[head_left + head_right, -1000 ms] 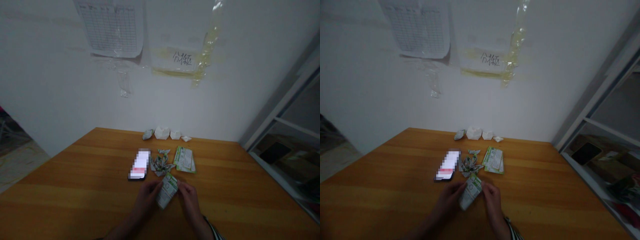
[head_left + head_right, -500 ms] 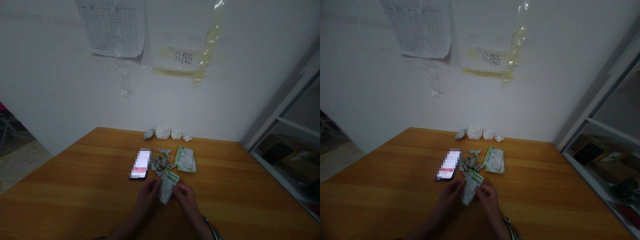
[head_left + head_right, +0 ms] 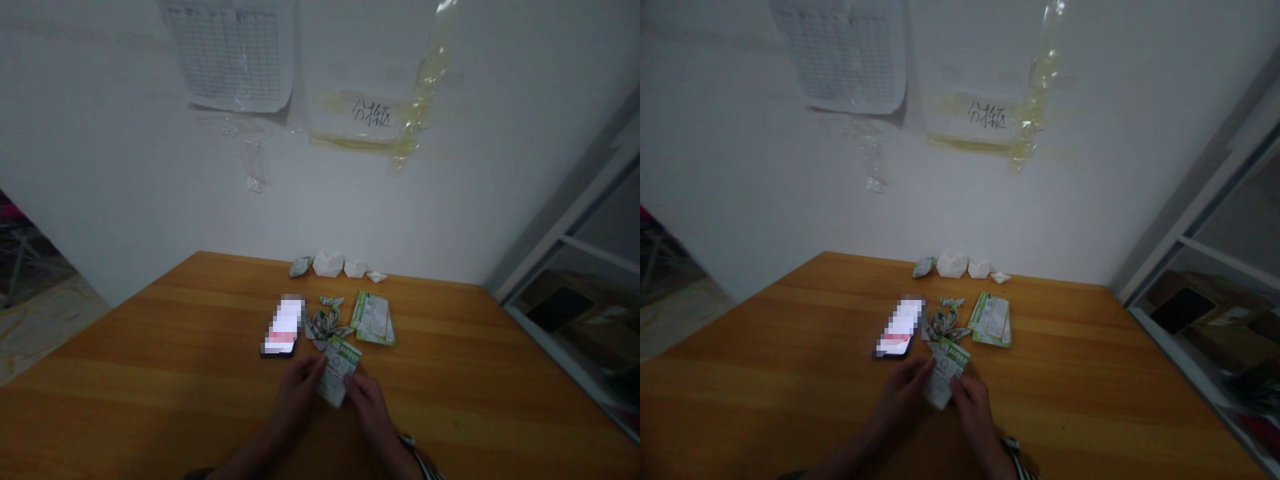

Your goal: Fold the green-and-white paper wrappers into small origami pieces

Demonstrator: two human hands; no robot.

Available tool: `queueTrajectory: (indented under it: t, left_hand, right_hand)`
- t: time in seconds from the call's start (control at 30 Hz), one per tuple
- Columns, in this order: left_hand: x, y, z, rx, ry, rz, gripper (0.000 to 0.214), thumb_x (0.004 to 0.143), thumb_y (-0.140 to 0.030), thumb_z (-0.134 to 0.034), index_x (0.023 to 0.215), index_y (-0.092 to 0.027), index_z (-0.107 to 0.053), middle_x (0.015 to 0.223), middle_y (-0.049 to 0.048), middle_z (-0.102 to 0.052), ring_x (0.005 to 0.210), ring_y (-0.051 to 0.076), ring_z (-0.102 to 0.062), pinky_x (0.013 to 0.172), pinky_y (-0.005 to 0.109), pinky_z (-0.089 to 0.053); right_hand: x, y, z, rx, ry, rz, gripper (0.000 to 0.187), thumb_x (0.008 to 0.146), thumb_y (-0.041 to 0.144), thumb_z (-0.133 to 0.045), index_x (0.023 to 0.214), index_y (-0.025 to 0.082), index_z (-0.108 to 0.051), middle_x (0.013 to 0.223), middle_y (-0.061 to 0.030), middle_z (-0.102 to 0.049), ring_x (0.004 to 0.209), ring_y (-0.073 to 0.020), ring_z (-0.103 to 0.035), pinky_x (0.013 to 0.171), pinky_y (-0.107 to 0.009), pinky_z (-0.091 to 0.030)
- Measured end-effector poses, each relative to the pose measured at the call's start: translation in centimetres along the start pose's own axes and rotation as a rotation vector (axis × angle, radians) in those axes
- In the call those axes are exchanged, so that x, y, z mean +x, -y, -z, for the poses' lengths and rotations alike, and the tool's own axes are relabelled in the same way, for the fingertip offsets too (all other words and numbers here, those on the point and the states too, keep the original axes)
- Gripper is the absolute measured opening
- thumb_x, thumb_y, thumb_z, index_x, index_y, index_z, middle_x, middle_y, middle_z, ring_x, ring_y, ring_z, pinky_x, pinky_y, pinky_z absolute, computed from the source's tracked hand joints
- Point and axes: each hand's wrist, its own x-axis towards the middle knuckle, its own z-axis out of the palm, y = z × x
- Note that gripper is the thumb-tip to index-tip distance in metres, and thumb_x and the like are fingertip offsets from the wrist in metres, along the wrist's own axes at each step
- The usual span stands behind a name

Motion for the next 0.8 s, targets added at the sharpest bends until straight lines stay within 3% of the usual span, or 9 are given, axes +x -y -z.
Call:
queueTrajectory:
  t: [0.27, 0.43, 0.8]
  left_hand:
    - [0.0, -0.8, 0.2, 0.063, 0.068, -0.042, 0.031, 0.080, -0.043, -0.060, 0.086, -0.016, -0.075, 0.084, 0.0054, -0.077, 0.081, 0.024, -0.068, 0.072, 0.029, -0.053]
    - [-0.1, -0.8, 0.4, 0.139, 0.011, -0.102, 0.029, 0.077, -0.037, -0.064, 0.101, -0.022, -0.073, 0.103, 0.0036, -0.075, 0.095, 0.026, -0.068, 0.084, 0.034, -0.053]
    - [-0.1, -0.8, 0.5, 0.101, 0.010, -0.086, 0.028, 0.076, -0.035, -0.066, 0.096, -0.018, -0.075, 0.087, 0.0056, -0.078, 0.081, 0.026, -0.070, 0.074, 0.033, -0.056]
  right_hand:
    - [-0.2, 1.0, 0.1, 0.073, -0.145, -0.005, 0.043, 0.077, 0.053, -0.061, 0.074, 0.013, -0.073, 0.067, -0.0059, -0.068, 0.062, -0.0188, -0.057, 0.066, -0.029, -0.047]
    - [-0.4, 1.0, -0.4, 0.067, -0.198, 0.009, 0.045, 0.077, 0.054, -0.060, 0.084, 0.012, -0.073, 0.074, -0.0073, -0.070, 0.065, -0.0202, -0.059, 0.065, -0.029, -0.047]
    - [-0.9, 0.8, -1.1, 0.034, -0.153, 0.011, 0.043, 0.080, 0.054, -0.056, 0.082, 0.014, -0.071, 0.073, -0.0070, -0.069, 0.067, -0.0209, -0.059, 0.064, -0.028, -0.048]
